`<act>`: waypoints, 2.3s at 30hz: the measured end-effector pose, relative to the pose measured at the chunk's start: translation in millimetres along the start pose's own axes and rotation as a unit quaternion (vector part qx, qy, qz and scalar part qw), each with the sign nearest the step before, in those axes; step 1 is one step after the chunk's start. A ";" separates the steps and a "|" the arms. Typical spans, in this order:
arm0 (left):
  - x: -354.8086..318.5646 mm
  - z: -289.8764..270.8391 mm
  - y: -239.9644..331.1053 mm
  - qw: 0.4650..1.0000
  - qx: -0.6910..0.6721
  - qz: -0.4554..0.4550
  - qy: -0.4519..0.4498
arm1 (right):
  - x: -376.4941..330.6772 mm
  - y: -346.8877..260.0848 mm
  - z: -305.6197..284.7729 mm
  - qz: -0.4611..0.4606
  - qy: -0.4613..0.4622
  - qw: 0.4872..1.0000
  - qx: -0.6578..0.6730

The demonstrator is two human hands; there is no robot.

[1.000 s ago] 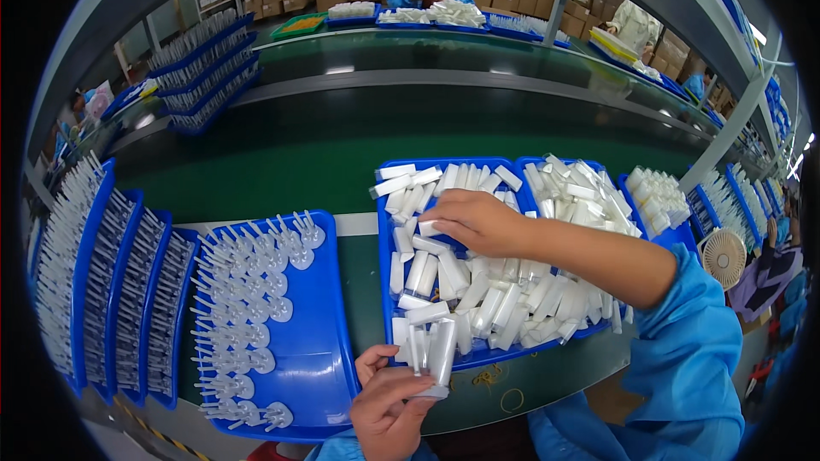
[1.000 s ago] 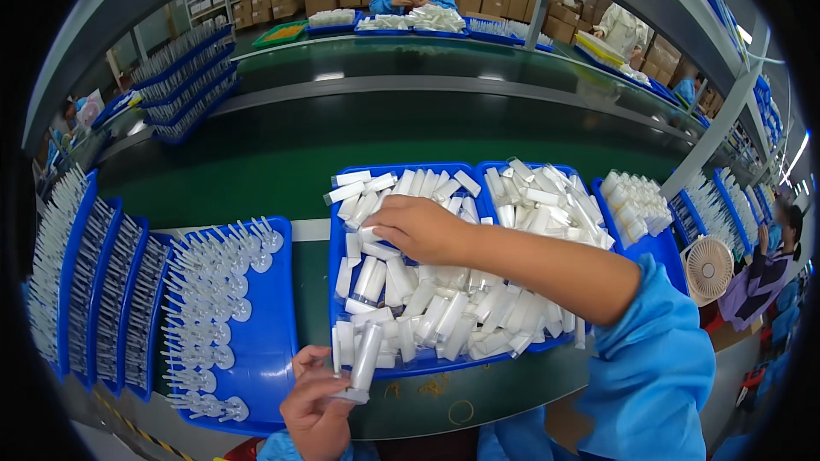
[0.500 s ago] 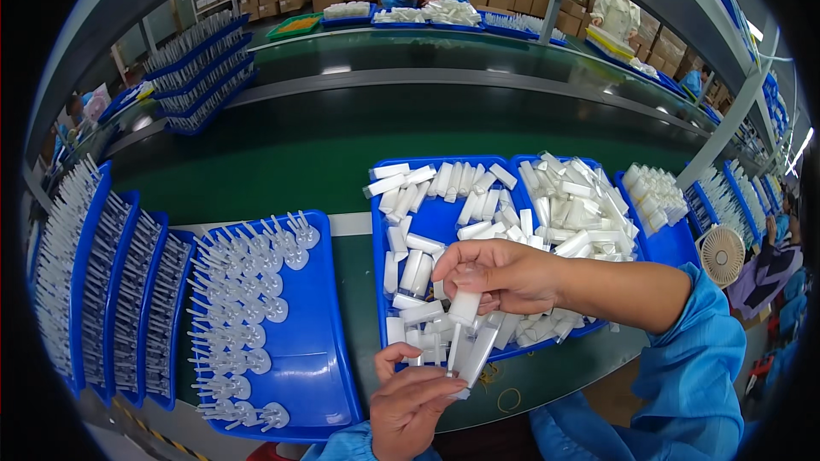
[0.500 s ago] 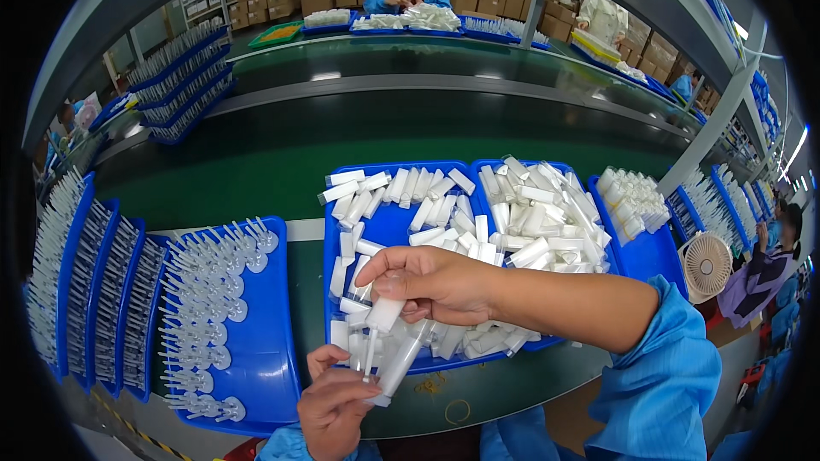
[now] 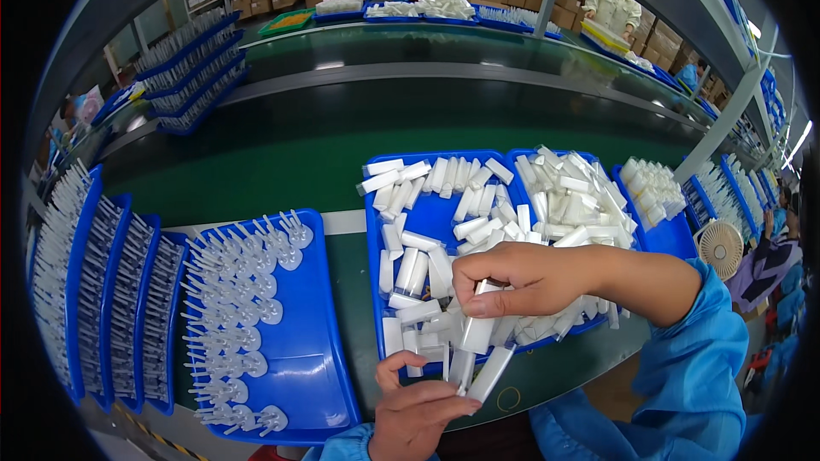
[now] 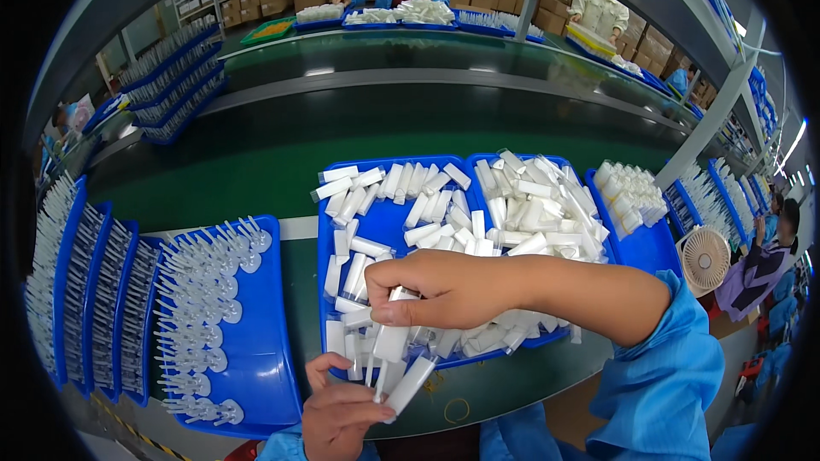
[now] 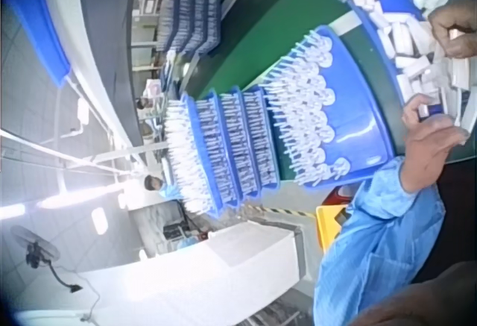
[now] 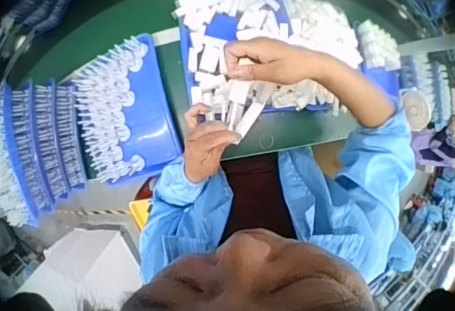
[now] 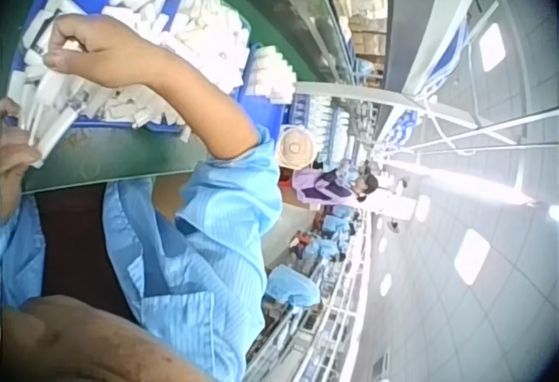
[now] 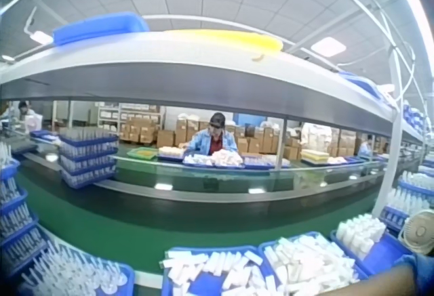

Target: Manually assembling small white plastic sprayer or nozzle components at a factory workbench and organizing them with rubber bands.

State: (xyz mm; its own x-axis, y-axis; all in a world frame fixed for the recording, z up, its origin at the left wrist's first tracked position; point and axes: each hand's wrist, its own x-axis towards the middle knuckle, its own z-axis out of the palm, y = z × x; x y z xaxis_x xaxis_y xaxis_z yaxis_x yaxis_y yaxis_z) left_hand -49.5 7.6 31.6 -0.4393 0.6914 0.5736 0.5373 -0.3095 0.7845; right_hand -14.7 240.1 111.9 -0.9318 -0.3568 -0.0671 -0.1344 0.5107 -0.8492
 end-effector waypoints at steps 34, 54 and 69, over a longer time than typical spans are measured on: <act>-15.6 -11.0 7.0 0.977 -0.008 -0.121 0.175 | 84.0 93.4 -18.6 -0.149 0.008 0.854 -0.499; 2.1 0.6 2.7 0.990 0.075 -0.006 0.121 | 16.4 19.5 13.3 0.122 0.127 0.896 0.407; 2.0 6.1 9.6 0.995 0.075 -0.020 0.055 | -9.0 -10.8 9.0 0.020 0.057 0.996 -0.064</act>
State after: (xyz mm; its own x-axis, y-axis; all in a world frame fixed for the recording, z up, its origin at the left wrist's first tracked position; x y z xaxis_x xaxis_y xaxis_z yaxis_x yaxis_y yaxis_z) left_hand -40.8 10.0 38.9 -0.5335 0.6235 0.5715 0.6164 -0.1760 0.7675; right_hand -1.8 230.7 117.0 -0.9687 -0.2462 -0.0327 -0.1319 0.6214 -0.7723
